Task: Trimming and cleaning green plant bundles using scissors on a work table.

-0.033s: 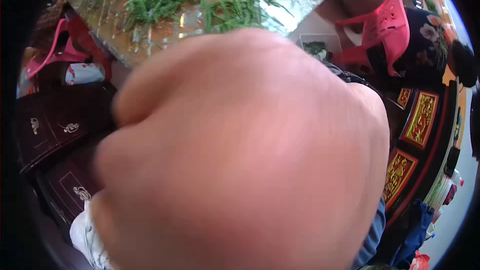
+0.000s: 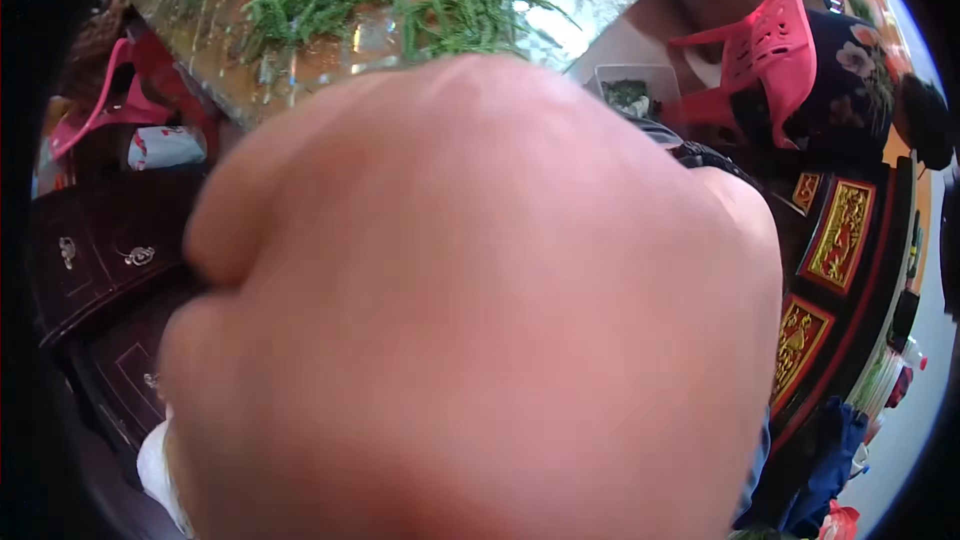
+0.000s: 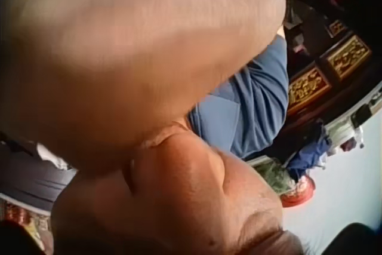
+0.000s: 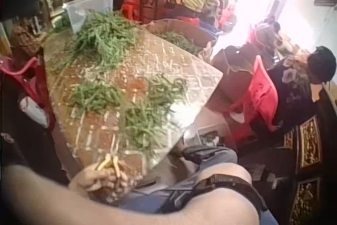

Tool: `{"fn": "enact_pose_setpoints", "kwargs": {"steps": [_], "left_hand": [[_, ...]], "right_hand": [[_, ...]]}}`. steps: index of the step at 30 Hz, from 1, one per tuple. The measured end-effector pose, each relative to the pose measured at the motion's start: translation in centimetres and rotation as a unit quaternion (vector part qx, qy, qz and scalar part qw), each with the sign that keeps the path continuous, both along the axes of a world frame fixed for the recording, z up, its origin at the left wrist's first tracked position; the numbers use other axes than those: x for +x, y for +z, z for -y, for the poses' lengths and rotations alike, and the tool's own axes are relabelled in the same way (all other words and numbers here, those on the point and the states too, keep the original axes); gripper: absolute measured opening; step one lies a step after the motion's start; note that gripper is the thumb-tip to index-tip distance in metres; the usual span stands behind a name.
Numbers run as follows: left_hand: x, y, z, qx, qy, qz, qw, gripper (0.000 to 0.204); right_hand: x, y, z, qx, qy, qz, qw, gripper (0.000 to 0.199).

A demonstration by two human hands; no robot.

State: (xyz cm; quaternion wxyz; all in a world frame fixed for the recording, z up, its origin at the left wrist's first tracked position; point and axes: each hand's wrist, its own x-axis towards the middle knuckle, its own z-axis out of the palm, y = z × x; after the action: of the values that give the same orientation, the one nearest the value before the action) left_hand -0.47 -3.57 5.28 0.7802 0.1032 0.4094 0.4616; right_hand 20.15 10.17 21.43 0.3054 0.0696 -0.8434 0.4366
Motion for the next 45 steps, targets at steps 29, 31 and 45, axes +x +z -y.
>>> {"fn": "enact_pose_setpoints", "kwargs": {"steps": [29, 31, 45], "left_hand": [[-1.8, -5.7, 2.0, 0.195, 0.046, 0.034, 0.979, 0.048], [-1.7, -5.5, 1.8, 0.200, 0.049, 0.029, 0.978, 0.048], [-1.8, -6.6, 1.5, 0.187, 0.058, 0.046, 0.980, 0.047]], "right_hand": [[2.7, -16.4, -0.2, 0.119, -0.379, 0.270, 0.877, 0.018], [1.9, -16.3, -0.4, 0.121, -0.383, 0.250, 0.881, 0.016], [-0.3, -17.8, -5.7, 0.196, -0.287, 0.262, 0.900, 0.020]]}}
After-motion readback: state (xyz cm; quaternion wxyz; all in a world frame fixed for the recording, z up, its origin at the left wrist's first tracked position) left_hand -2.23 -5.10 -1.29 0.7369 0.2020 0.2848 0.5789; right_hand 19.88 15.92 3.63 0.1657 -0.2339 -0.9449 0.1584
